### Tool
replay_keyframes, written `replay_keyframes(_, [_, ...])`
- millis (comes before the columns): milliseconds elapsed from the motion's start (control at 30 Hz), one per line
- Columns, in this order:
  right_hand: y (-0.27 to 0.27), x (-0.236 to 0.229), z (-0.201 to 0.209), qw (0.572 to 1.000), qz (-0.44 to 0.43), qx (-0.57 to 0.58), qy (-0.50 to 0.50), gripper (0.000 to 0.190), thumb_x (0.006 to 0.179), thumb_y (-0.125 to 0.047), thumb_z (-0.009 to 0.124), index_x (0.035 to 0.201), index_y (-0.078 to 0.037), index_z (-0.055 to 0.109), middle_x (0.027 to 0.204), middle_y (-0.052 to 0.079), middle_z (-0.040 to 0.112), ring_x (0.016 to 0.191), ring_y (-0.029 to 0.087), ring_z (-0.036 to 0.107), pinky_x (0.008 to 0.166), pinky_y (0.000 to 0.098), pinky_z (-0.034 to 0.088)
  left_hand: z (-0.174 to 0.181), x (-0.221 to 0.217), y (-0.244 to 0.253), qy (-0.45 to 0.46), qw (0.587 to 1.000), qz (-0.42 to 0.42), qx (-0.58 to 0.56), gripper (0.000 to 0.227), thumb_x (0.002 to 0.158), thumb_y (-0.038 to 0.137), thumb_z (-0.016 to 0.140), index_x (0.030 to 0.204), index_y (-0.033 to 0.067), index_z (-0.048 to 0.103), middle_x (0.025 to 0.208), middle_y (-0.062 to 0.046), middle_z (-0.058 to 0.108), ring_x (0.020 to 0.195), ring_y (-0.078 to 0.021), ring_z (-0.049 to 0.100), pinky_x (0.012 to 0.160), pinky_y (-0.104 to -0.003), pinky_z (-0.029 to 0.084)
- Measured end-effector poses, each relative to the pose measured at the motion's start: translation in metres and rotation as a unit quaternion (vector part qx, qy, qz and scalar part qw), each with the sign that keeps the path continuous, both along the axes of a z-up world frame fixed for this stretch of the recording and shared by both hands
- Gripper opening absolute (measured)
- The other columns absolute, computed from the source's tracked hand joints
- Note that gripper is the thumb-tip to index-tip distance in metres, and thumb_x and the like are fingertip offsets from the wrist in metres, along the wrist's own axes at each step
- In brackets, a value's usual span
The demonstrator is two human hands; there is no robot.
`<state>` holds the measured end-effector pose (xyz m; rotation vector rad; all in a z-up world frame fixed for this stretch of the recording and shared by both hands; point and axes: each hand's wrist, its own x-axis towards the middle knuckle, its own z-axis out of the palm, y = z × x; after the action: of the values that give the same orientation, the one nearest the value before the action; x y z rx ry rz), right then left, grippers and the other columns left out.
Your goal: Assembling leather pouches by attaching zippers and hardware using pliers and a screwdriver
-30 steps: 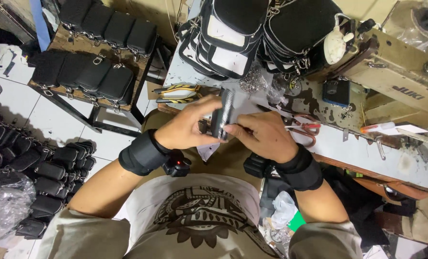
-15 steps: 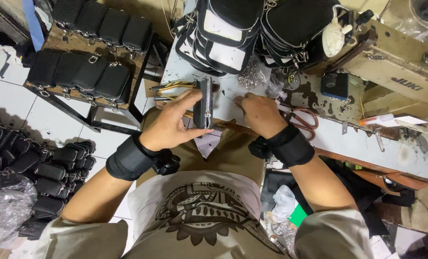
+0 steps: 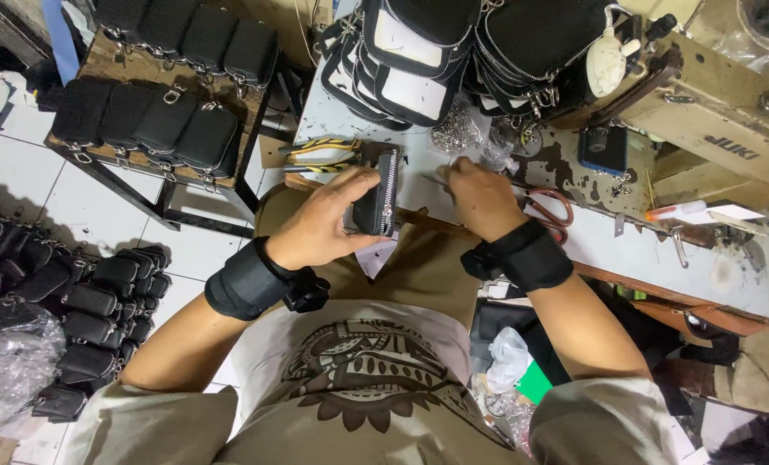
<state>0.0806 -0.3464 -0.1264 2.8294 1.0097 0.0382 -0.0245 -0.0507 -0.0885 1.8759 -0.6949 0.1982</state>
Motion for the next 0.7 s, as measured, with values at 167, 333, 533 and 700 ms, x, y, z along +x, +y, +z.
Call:
replay_keyframes(167, [0.026,-0.049,0.084,0.933,0.056,0.355,0.016,0.016,0.094,-0.007,0.076,0.110,-0.008,0.073,0.096,0.011,0.072,0.086,0.034,0.073,0.065,0.0400,0.059,-0.002,-0.003,-0.007,0.002,0.999,0.015,0.035,0.074,0.070,0.007,0.089,0.134,-0.0080,0.054,0.127,-0.028,0.058,0.122,-0.0488,0.058,0.103,-0.055,0.049])
replay_keyframes(333, [0.061,-0.088,0.094,0.859,0.070,0.508,0.001,0.032,0.086,-0.012,0.088,0.112,-0.003,0.073,0.095,0.010,0.073,0.082,0.026,0.073,0.064,0.0318,0.061,-0.005,-0.004,-0.022,-0.009,0.995,0.023,0.093,0.081,0.065,0.007,0.090,0.139,0.0005,0.056,0.132,-0.023,0.056,0.124,-0.0468,0.057,0.103,-0.053,0.049])
replay_keyframes(533, [0.068,-0.109,0.090,0.811,0.025,0.585,-0.007,0.020,0.089,-0.003,0.083,0.106,0.002,0.073,0.087,0.013,0.072,0.077,0.025,0.073,0.062,0.0321,0.060,-0.007,-0.011,-0.030,-0.075,0.987,0.028,0.142,0.080,0.062,0.003,0.088,0.136,0.0035,0.058,0.126,-0.019,0.055,0.126,-0.0458,0.053,0.112,-0.058,0.039])
replay_keyframes(700, [0.051,-0.120,0.091,0.842,0.052,0.536,-0.011,0.006,0.094,0.000,0.075,0.100,0.000,0.076,0.088,0.013,0.073,0.080,0.033,0.074,0.059,0.0372,0.061,-0.009,-0.012,-0.033,-0.088,0.990,0.025,0.111,0.083,0.060,-0.001,0.088,0.137,0.0065,0.059,0.125,-0.017,0.054,0.127,-0.0450,0.049,0.116,-0.061,0.029])
